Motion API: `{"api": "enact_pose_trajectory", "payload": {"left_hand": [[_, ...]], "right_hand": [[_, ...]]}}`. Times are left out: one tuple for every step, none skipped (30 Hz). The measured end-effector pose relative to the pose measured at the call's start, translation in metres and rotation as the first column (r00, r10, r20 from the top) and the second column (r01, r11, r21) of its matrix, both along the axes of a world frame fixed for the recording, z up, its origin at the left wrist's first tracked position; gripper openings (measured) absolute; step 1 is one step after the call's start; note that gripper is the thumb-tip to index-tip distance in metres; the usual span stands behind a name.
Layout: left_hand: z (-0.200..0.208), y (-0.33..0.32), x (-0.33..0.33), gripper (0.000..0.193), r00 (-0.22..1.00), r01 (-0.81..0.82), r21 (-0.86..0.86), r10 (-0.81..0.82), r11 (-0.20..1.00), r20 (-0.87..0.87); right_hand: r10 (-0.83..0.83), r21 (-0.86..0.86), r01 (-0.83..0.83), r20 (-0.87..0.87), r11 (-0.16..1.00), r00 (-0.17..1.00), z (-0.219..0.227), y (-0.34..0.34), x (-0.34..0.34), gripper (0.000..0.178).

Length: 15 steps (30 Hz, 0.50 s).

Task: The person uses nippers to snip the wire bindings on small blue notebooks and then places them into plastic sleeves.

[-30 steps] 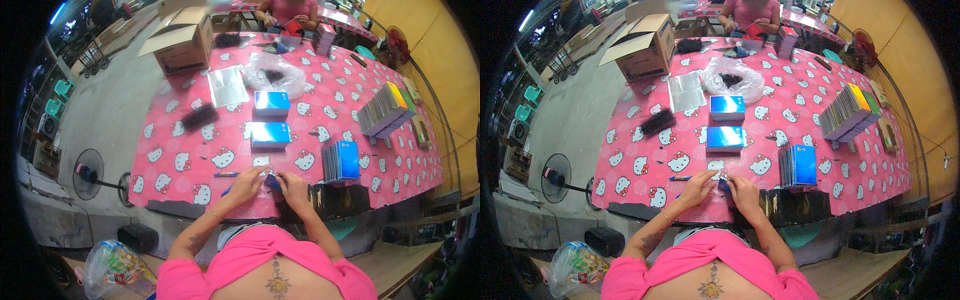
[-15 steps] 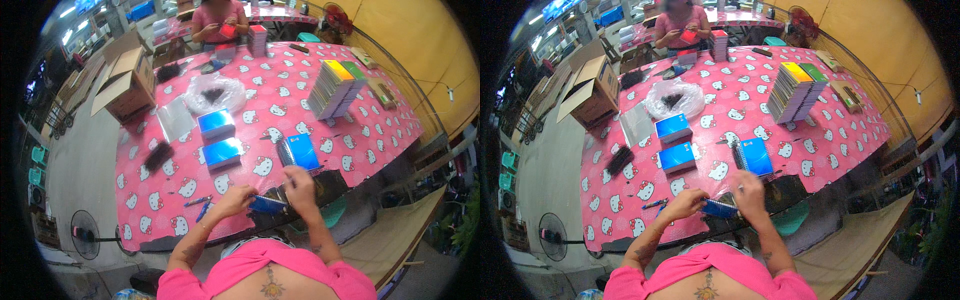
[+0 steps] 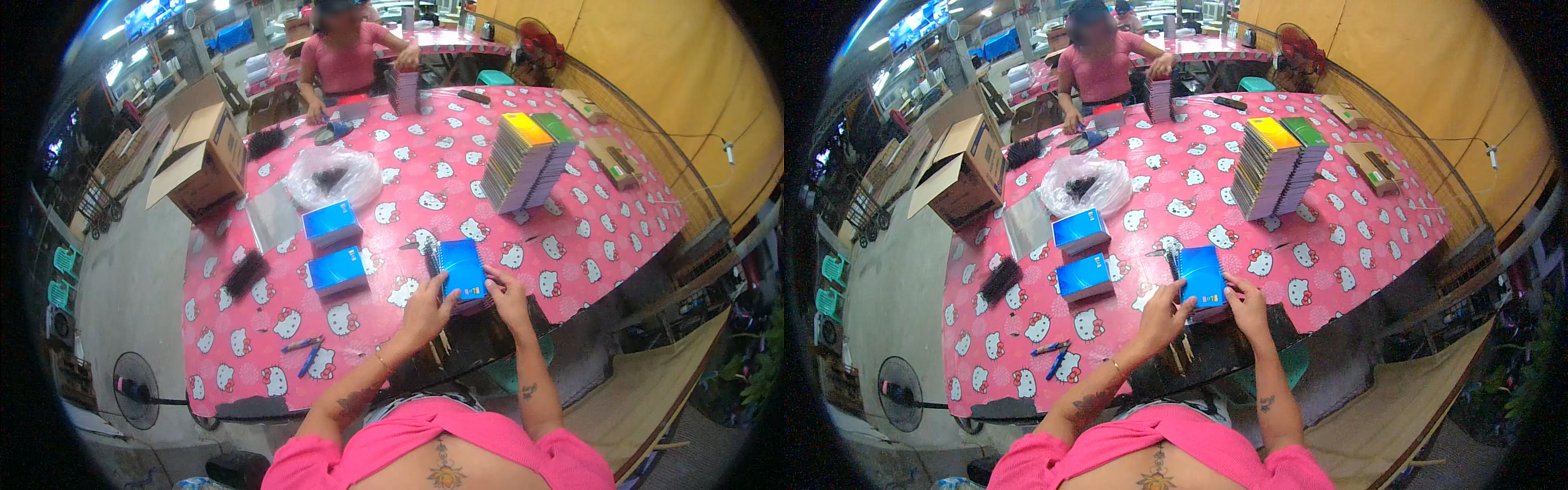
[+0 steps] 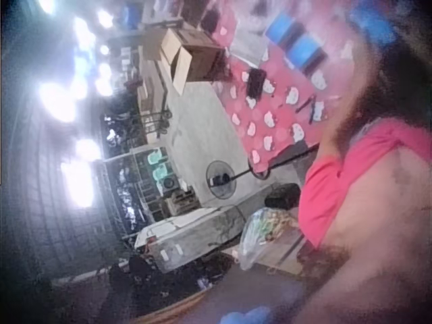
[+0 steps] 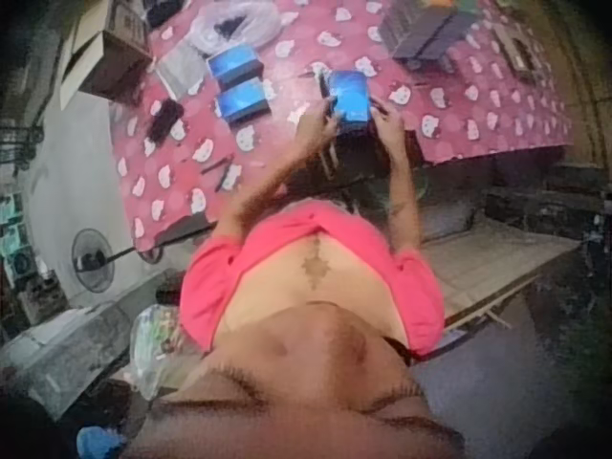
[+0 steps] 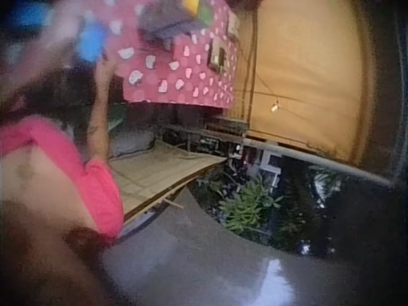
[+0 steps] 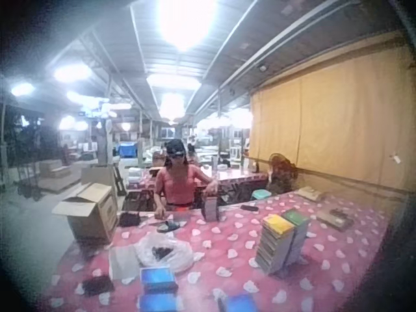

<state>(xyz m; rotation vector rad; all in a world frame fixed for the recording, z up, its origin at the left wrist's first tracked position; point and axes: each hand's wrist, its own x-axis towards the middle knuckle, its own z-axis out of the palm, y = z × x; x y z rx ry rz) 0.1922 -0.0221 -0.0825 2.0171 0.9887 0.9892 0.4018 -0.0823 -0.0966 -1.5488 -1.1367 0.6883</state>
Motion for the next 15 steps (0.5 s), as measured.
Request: {"api": "enact_pose_trajectory", "payload": {"left_hand": [[0.001, -0.006, 0.003, 0.049, 0.997, 0.000, 0.067, 0.005, 0.998, -0.075], [0.006, -0.012, 0.002, 0.050, 0.988, 0.000, 0.133, 0.020, 0.991, -0.152], [0.009, -0.016, 0.004, 0.050, 0.980, -0.018, 0.171, 0.051, 0.985, -0.190], [0.009, -0.017, 0.006, 0.050, 0.979, -0.018, 0.172, 0.052, 0.985, -0.195], [0.008, -0.017, 0.006, 0.050, 0.974, -0.030, 0.188, 0.071, 0.982, -0.217], [0.008, -0.017, 0.006, 0.051, 0.967, -0.040, 0.204, 0.090, 0.978, -0.239], [0.008, -0.017, 0.005, 0.051, 0.965, -0.044, 0.206, 0.095, 0.978, -0.244], [0.010, -0.016, 0.006, 0.051, 0.965, -0.027, 0.207, 0.080, 0.978, -0.250], [0.012, -0.016, 0.008, 0.051, 0.964, -0.010, 0.207, 0.064, 0.978, -0.257], [0.014, -0.016, 0.010, 0.051, 0.964, -0.003, 0.209, 0.058, 0.978, -0.258], [0.022, -0.016, 0.010, 0.051, 0.960, -0.016, 0.214, 0.075, 0.977, -0.271], [0.028, -0.014, 0.011, 0.051, 0.955, -0.026, 0.218, 0.089, 0.976, -0.283], [0.032, -0.007, 0.013, 0.051, 0.954, -0.019, 0.217, 0.082, 0.976, -0.287], [0.039, 0.006, 0.011, 0.050, 0.967, -0.039, 0.309, 0.114, 0.950, -0.228], [0.046, 0.020, 0.012, 0.050, 0.976, -0.063, 0.394, 0.139, 0.917, -0.167]], "right_hand": [[-0.017, 0.009, 0.017, 0.004, 1.000, 1.000, -0.001, 0.001, 0.002, 0.035], [-0.016, 0.010, 0.016, -0.001, 1.000, 1.000, -0.003, 0.001, 0.003, 0.035], [-0.011, 0.032, 0.012, -0.016, 0.999, 1.000, -0.004, 0.001, 0.003, 0.034], [-0.007, 0.054, 0.009, -0.030, 0.998, 1.000, -0.005, 0.002, 0.004, 0.034], [-0.002, 0.055, 0.004, -0.035, 0.998, 0.999, -0.001, 0.002, 0.001, 0.034], [0.005, 0.033, -0.005, -0.009, 0.999, 1.000, 0.003, 0.002, -0.002, 0.034], [0.012, 0.011, -0.012, 0.016, 1.000, 1.000, 0.007, 0.001, -0.005, 0.034], [0.008, 0.012, -0.008, 0.015, 1.000, 1.000, 0.007, 0.000, -0.003, 0.034], [0.005, 0.014, -0.005, 0.000, 1.000, 1.000, 0.006, -0.001, -0.001, 0.034], [0.001, 0.016, -0.001, -0.015, 1.000, 1.000, 0.006, -0.003, 0.001, 0.034], [-0.001, 0.015, 0.001, -0.020, 1.000, 1.000, 0.010, -0.004, -0.002, 0.034], [-0.101, 0.098, 0.085, 0.172, 0.992, 0.980, 0.014, -0.007, -0.005, 0.033], [-0.213, 0.194, 0.152, 0.349, 0.969, 0.913, 0.018, -0.012, -0.006, 0.031], [-0.208, 0.194, 0.147, 0.346, 0.970, 0.915, 0.033, -0.020, -0.010, 0.031], [-0.155, 0.145, 0.104, 0.407, 0.984, 0.900, 0.054, -0.032, -0.015, 0.027]]}}
